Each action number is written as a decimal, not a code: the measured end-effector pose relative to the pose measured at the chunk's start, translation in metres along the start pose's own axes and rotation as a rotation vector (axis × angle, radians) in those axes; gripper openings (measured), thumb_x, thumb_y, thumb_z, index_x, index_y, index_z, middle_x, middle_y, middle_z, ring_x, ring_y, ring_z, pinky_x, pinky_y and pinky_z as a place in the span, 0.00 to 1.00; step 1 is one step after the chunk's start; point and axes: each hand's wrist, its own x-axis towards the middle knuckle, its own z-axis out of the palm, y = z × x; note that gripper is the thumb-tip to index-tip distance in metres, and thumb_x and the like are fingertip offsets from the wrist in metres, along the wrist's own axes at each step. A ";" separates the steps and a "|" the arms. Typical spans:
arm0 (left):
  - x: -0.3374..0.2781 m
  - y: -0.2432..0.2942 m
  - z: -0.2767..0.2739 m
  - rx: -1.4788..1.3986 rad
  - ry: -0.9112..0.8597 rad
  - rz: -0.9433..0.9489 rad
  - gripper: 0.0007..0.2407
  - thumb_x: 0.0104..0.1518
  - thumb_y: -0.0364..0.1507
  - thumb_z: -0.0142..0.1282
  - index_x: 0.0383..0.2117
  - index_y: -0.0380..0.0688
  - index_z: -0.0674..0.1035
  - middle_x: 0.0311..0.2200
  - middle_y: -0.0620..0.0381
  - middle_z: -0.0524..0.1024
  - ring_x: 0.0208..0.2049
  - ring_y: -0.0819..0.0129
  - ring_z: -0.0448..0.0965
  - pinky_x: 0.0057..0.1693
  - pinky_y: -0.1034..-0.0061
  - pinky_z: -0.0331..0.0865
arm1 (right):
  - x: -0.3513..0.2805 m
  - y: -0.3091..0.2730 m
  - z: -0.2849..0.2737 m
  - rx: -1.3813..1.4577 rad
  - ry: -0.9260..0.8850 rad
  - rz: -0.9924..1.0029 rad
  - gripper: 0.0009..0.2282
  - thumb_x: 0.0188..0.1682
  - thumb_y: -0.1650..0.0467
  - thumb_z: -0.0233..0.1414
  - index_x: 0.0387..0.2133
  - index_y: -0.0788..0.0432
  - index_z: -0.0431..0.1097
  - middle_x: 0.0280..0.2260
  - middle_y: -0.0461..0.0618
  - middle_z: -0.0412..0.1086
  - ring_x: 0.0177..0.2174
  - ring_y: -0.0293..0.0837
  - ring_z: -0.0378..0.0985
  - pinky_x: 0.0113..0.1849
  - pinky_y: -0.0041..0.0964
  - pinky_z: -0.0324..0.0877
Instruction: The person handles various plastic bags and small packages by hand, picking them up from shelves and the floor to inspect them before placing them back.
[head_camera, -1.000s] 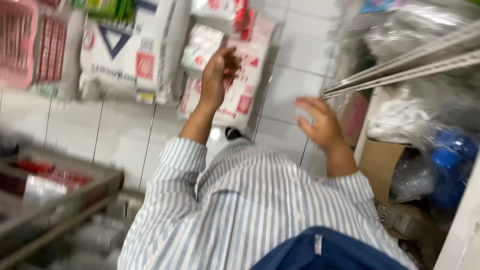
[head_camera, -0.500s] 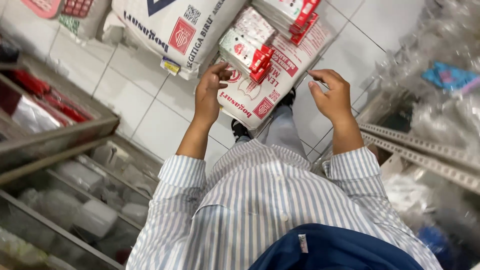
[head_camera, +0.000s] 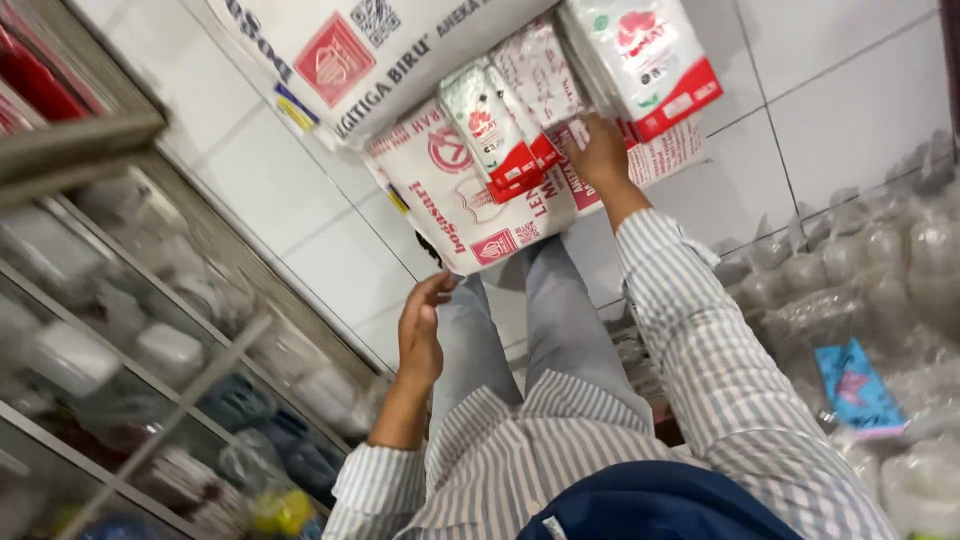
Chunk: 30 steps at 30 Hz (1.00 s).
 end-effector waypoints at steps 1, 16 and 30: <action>-0.005 -0.006 0.006 -0.001 0.035 -0.042 0.29 0.69 0.50 0.39 0.59 0.34 0.72 0.53 0.47 0.75 0.56 0.60 0.73 0.63 0.65 0.65 | 0.015 0.007 0.011 0.018 -0.088 0.087 0.21 0.46 0.67 0.63 0.52 0.63 0.70 0.48 0.60 0.73 0.50 0.58 0.73 0.52 0.48 0.67; -0.043 -0.029 0.040 -0.041 0.227 -0.330 0.27 0.69 0.49 0.36 0.59 0.36 0.73 0.55 0.46 0.75 0.57 0.59 0.72 0.64 0.64 0.63 | 0.086 0.019 0.072 0.009 -0.094 0.305 0.36 0.41 0.68 0.69 0.60 0.69 0.56 0.58 0.67 0.63 0.56 0.62 0.68 0.57 0.44 0.66; -0.017 0.009 0.028 0.082 0.091 -0.283 0.16 0.66 0.34 0.49 0.55 0.40 0.76 0.55 0.52 0.74 0.59 0.64 0.72 0.63 0.69 0.64 | 0.023 -0.039 -0.058 0.270 -0.027 0.188 0.18 0.51 0.76 0.58 0.54 0.65 0.63 0.47 0.63 0.74 0.47 0.56 0.78 0.46 0.45 0.73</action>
